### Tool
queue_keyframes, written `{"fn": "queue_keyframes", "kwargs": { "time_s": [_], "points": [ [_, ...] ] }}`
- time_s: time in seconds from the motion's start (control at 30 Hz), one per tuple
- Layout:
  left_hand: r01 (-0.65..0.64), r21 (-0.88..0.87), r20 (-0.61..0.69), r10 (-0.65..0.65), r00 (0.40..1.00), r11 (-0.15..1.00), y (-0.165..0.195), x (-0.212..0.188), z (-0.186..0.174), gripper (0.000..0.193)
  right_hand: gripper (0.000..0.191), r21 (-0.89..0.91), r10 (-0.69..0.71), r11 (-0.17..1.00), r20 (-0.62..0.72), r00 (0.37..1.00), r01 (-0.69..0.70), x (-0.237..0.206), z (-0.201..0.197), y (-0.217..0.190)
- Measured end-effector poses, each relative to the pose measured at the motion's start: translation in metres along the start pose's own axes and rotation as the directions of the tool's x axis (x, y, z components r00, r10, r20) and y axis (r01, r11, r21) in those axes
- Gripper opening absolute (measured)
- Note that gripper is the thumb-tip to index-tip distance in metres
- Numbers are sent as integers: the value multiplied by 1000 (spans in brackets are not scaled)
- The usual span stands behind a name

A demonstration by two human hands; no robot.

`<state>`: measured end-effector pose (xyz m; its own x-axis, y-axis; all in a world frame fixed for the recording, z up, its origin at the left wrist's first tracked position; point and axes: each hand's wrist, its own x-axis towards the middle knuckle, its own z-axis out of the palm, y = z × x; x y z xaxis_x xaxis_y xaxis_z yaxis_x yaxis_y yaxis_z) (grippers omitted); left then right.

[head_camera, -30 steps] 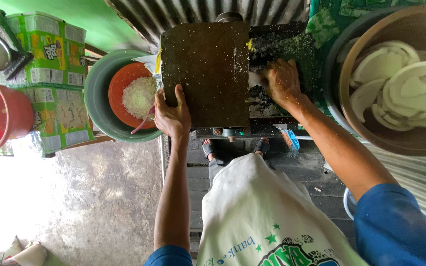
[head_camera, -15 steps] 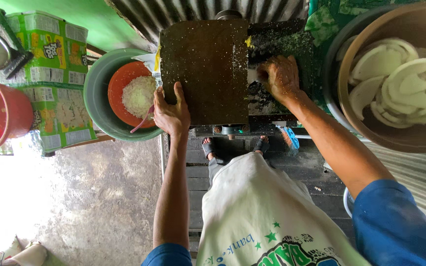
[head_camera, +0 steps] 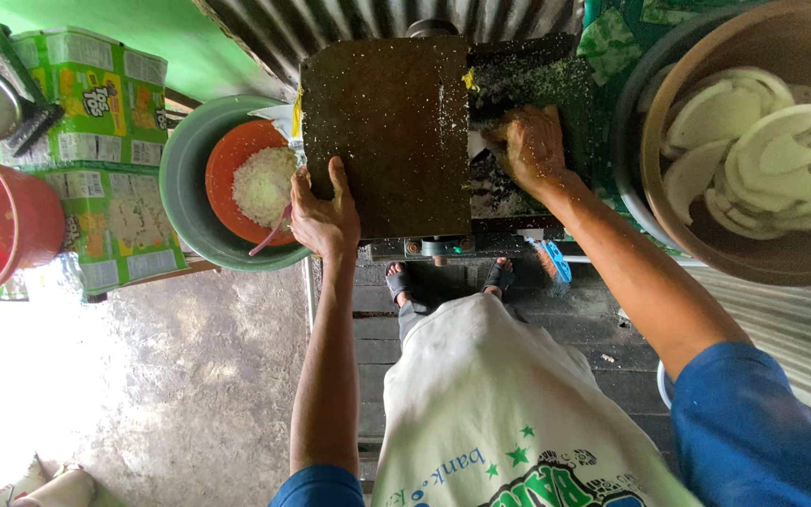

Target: The person pours a white powdery substance from a plastic bag into a red bowl, then feeds round slices of a white food item one at a time into a manual bench-mounted grating machine, holding the machine steady with one hand while rubbing the slices against the grating surface. Grated material collects in the red bowl and the slices come from a large bowl of pre-cut rounds.

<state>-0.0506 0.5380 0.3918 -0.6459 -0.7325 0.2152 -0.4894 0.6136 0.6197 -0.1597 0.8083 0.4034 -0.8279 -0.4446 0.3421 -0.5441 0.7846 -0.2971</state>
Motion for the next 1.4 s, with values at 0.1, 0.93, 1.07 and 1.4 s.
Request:
{"fn": "queue_keyframes", "kwargs": {
  "time_s": [0.1,0.93,1.07,1.4],
  "points": [
    [-6,-7,-13,6,1000,1000,0,0,-1,62,18,77,47,995,153,987,-60,4,-11,-3],
    [8,13,23,-8,1000,1000,-9,3,8,64,36,95,82,989,278,957,-112,0,18,21],
    [-29,-16,-8,28,1000,999,-9,2,8,64,23,114,4,993,174,985,-24,3,17,18],
    [6,-10,-27,-7,1000,1000,-6,1,7,63,7,105,8,994,200,980,-30,2,13,10]
  ]
}}
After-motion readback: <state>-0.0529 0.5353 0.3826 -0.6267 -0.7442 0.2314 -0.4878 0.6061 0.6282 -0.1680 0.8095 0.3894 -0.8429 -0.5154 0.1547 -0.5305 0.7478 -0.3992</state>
